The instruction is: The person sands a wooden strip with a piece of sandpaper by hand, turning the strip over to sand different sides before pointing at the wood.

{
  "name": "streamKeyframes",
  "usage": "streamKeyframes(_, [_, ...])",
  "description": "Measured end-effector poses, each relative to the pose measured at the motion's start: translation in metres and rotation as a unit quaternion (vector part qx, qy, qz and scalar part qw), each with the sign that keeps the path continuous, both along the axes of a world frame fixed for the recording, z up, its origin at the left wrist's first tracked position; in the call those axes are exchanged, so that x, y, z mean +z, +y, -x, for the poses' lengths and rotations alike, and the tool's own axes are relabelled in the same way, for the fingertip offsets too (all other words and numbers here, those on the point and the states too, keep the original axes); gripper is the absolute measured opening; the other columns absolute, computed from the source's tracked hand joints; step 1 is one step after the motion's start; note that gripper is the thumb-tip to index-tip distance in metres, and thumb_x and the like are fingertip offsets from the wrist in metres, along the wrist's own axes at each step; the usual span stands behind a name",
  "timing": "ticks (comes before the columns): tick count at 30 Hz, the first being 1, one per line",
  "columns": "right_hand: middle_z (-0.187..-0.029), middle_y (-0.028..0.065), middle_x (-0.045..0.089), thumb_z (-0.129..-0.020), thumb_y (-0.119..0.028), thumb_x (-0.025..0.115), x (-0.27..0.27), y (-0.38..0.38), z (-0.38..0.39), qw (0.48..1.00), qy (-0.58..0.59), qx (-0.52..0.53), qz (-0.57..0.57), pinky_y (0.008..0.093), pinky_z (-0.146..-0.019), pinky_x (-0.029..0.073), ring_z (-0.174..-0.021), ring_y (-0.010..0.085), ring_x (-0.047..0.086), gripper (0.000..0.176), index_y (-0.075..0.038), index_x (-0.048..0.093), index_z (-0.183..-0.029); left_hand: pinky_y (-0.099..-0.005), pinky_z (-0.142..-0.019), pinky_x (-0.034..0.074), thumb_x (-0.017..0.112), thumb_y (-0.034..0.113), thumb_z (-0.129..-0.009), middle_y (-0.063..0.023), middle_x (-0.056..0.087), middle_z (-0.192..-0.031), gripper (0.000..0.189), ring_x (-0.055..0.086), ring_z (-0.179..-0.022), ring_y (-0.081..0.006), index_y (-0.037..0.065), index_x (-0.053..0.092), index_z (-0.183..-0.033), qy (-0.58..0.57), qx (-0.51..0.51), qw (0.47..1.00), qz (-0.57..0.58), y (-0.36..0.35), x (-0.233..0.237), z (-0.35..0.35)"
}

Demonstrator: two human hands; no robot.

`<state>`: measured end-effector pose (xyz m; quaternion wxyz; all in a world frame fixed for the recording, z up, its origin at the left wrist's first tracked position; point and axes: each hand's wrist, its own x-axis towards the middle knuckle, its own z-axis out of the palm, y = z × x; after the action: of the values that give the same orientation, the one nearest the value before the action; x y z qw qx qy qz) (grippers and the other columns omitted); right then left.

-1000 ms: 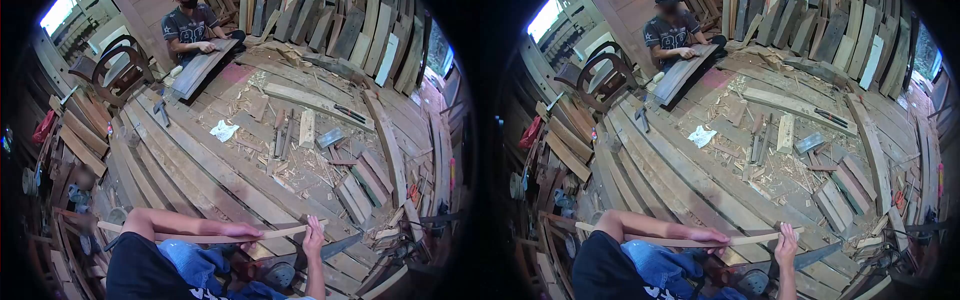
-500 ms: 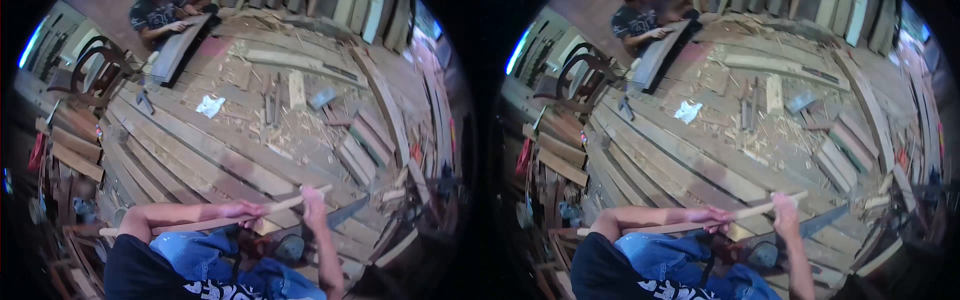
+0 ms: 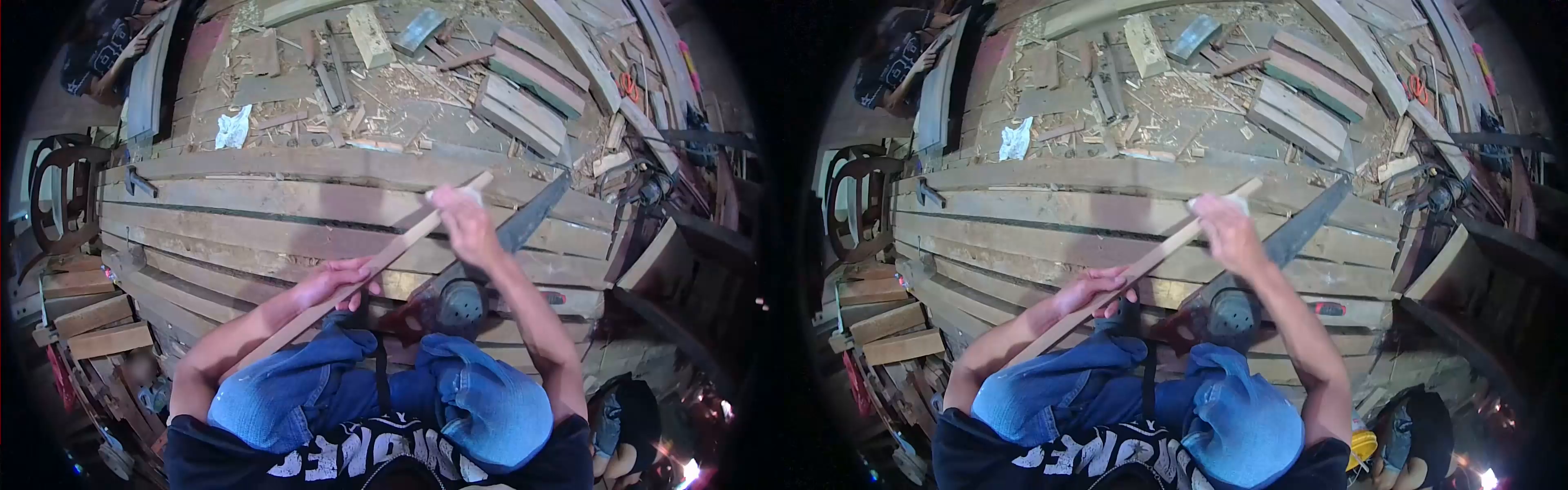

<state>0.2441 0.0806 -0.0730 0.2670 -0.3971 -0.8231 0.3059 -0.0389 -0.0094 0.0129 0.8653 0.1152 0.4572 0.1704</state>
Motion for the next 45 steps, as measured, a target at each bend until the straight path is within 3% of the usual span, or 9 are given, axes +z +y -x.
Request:
streamKeyframes(3, [-0.123, 0.017, 0.063, -0.085, -0.004, 0.059, 0.044, -0.026, 0.031, 0.986, 0.103, 0.107, 0.074, 0.0404, -0.105, 0.043, -0.119, 0.0293, 0.058, 0.03, -0.002, 0.066, -0.115, -0.0191, -0.045, 0.044, 0.049, 0.021, -0.101, -0.0067, 0.067, -0.099, 0.05, 0.06, -0.058, -0.0104, 0.007, 0.035, -0.146, -0.013, -0.011, 1.0, 0.0, -0.001, -0.004, 0.005])
streamKeyframes(8, [-0.124, 0.0178, 0.062, -0.093, -0.011, 0.05, -0.01, 0.017, -0.005, 0.988, -0.018, -0.027, 0.149, 0.042, -0.106, 0.041, -0.121, 0.0305, 0.056, 0.031, -0.004, 0.063, -0.121, -0.0189, -0.045, 0.046, 0.05, 0.02, -0.1, -0.009, 0.068, -0.1, 0.049, 0.061, -0.059, -0.0102, 0.007, 0.037, -0.145, -0.021, 0.012, 1.0, 0.008, -0.006, -0.011, 0.004])
streamKeyframes(13, [-0.123, 0.02, 0.061, -0.094, -0.013, 0.052, 0.049, -0.031, 0.04, 0.982, 0.077, 0.154, 0.08, 0.0427, -0.106, 0.04, -0.124, 0.0328, 0.054, 0.031, 0.001, 0.063, -0.119, -0.0188, -0.046, 0.047, 0.051, 0.02, -0.099, -0.0095, 0.069, -0.1, 0.044, 0.061, -0.059, -0.0115, 0.008, 0.044, -0.141, -0.008, 0.005, 1.0, 0.008, -0.002, -0.012, 0.006])
streamKeyframes(19, [-0.12, 0.0184, 0.064, -0.09, -0.008, 0.052, -0.013, 0.022, -0.022, 0.993, -0.016, -0.104, 0.059, 0.0433, -0.106, 0.041, -0.119, 0.0311, 0.058, 0.027, 0.001, 0.066, -0.112, -0.0191, -0.045, 0.046, 0.049, 0.019, -0.099, -0.008, 0.068, -0.1, 0.049, 0.061, -0.059, -0.0109, 0.006, 0.038, -0.145, -0.006, -0.002, 1.0, -0.01, -0.002, -0.007, 0.004])
streamKeyframes(23, [-0.121, 0.0187, 0.063, -0.092, -0.01, 0.052, 0.035, -0.039, 0.039, 0.99, 0.088, 0.109, 0.007, 0.042, -0.107, 0.041, -0.12, 0.0314, 0.056, 0.028, 0.001, 0.064, -0.116, -0.0196, -0.045, 0.045, 0.047, 0.019, -0.1, -0.0074, 0.067, -0.1, 0.05, 0.061, -0.059, -0.0113, 0.003, 0.035, -0.146, -0.008, -0.021, 0.999, -0.028, 0.003, 0.001, 0.003])
streamKeyframes(29, [-0.124, 0.0179, 0.062, -0.09, -0.007, 0.053, -0.013, 0.018, -0.017, 0.998, -0.015, -0.054, 0.023, 0.0442, -0.107, 0.041, -0.121, 0.0334, 0.056, 0.03, 0.0, 0.064, -0.117, -0.0198, -0.045, 0.045, 0.049, 0.02, -0.1, -0.0077, 0.067, -0.1, 0.052, 0.061, -0.058, -0.012, 0.005, 0.034, -0.147, -0.001, 0.002, 1.0, -0.002, -0.003, -0.001, 0.003])
streamKeyframes(35, [-0.126, 0.0215, 0.06, -0.091, -0.007, 0.051, 0.028, -0.042, 0.037, 0.987, 0.097, 0.114, 0.048, 0.0434, -0.107, 0.04, -0.121, 0.0352, 0.055, 0.029, 0.003, 0.064, -0.115, -0.0188, -0.043, 0.045, 0.052, 0.02, -0.099, -0.0076, 0.068, -0.098, 0.047, 0.062, -0.059, -0.0104, 0.007, 0.042, -0.142, -0.011, -0.001, 1.0, -0.001, -0.004, -0.009, 0.003])
streamKeyframes(41, [-0.127, 0.0212, 0.059, -0.095, -0.012, 0.048, 0.002, 0.008, -0.004, 0.991, -0.061, -0.107, 0.048, 0.0437, -0.107, 0.038, -0.124, 0.0387, 0.051, 0.031, 0.003, 0.062, -0.118, -0.0191, -0.045, 0.047, 0.053, 0.017, -0.098, -0.0078, 0.068, -0.098, 0.038, 0.062, -0.059, -0.01, 0.007, 0.05, -0.134, -0.041, 0.023, 0.999, -0.02, -0.01, -0.017, 0.0])
streamKeyframes(45, [-0.125, 0.0231, 0.059, -0.093, -0.01, 0.049, 0.071, -0.031, 0.047, 0.985, 0.025, 0.144, 0.094, 0.0446, -0.11, 0.035, -0.125, 0.0366, 0.051, 0.031, 0.003, 0.062, -0.118, -0.0174, -0.043, 0.045, 0.051, 0.017, -0.099, -0.0058, 0.069, -0.096, 0.044, 0.061, -0.058, -0.0074, 0.009, 0.043, -0.142, -0.015, 0.016, 1.0, 0.008, -0.008, -0.014, -0.001])
